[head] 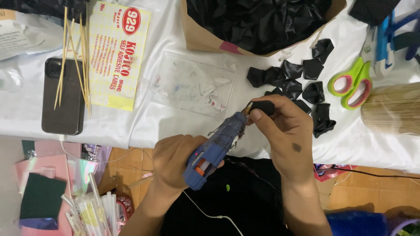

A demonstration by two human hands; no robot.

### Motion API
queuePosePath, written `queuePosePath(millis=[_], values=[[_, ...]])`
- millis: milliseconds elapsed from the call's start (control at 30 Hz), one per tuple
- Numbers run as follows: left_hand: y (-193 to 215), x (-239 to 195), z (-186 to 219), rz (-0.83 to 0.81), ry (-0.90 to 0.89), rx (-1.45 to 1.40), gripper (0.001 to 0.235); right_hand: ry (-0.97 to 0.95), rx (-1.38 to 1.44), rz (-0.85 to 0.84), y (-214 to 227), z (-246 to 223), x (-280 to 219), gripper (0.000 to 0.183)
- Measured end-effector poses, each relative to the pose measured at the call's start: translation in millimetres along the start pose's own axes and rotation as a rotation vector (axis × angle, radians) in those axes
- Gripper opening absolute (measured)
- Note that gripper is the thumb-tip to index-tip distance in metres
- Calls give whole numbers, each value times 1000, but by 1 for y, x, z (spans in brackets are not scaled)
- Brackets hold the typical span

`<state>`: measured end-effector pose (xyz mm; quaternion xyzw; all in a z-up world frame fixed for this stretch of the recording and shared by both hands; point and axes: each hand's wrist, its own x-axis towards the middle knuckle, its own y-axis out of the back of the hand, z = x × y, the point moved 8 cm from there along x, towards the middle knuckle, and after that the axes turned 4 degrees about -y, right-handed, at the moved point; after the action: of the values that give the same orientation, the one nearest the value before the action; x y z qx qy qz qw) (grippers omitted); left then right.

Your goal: The person uses a hot glue gun to attach small black fabric pieces together one by one, forming a continuous ruffled strip. They repeatedly apply glue, press the pieces, and place the growing strip on the table.

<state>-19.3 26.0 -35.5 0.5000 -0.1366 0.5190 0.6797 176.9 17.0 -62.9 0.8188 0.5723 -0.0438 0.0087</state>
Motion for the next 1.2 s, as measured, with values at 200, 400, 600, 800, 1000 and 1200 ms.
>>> queuePosePath(millis=[200, 400, 600, 800, 1000, 1200], values=[[1, 0, 3, 5, -10, 11, 42, -10, -1, 20, 1, -1, 0, 11], [-1, -4, -1, 2, -1, 1, 43, -7, 1, 58, 6, 3, -2, 13], [0, -10, -3, 14, 0, 13, 42, -16, 84, 83, 10, 5, -2, 16], [3, -3, -11, -67, 90, 117, 34, -23, 414, 34, 23, 13, -8, 19], [11, 3, -38, -145, 235, 491, 49, -33, 459, 186, 69, 11, -18, 19], [4, 17, -13, 13, 207, 733, 29, 56, 370, 330, 123, 9, -43, 9]])
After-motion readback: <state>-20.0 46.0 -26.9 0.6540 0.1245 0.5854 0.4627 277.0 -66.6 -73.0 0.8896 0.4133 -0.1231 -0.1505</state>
